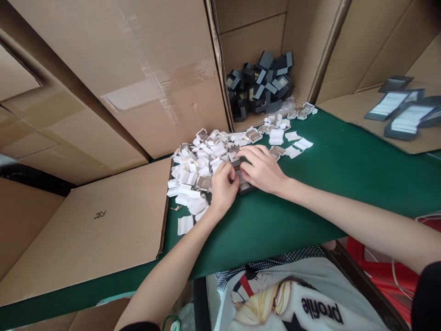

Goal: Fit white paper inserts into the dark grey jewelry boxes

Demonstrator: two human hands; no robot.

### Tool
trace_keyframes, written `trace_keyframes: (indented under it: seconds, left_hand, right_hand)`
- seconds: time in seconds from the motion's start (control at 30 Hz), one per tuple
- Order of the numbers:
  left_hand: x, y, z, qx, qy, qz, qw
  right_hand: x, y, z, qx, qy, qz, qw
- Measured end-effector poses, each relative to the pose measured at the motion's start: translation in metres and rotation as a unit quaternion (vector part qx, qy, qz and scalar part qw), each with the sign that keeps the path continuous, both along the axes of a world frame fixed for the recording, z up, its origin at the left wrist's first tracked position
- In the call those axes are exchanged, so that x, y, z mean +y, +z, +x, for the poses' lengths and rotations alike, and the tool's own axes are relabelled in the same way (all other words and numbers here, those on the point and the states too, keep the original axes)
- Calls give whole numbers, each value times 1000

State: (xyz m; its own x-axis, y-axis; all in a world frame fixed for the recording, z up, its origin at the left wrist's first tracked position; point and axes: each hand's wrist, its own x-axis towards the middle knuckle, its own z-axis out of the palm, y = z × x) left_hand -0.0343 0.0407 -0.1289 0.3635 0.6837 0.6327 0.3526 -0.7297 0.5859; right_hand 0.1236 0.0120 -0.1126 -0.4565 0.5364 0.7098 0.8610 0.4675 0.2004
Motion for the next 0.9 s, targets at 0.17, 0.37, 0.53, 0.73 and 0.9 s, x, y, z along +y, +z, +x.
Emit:
trace_keyframes:
  seconds: [0.17,0.37,0.53,0.73,0.9]
  left_hand:
    - [1,-3,1,-9,1,-6,1000]
    - [2,-2,0,-11,-1,-12,1000]
    - [2,-2,1,-9,1,6,1000]
    - [2,-2,1,-10,-18,-17,1000]
    - [2,1,0,-6,-34,-50,998]
  right_hand:
    - [1,0,2,10,28,15,999]
    - [-3,3,6,13,42,-4,999]
    - [-8,4,4,18,59,-45,997]
    - [-10,5,1,43,15,-86,995]
    - [-10,4,1,42,3,-75,996]
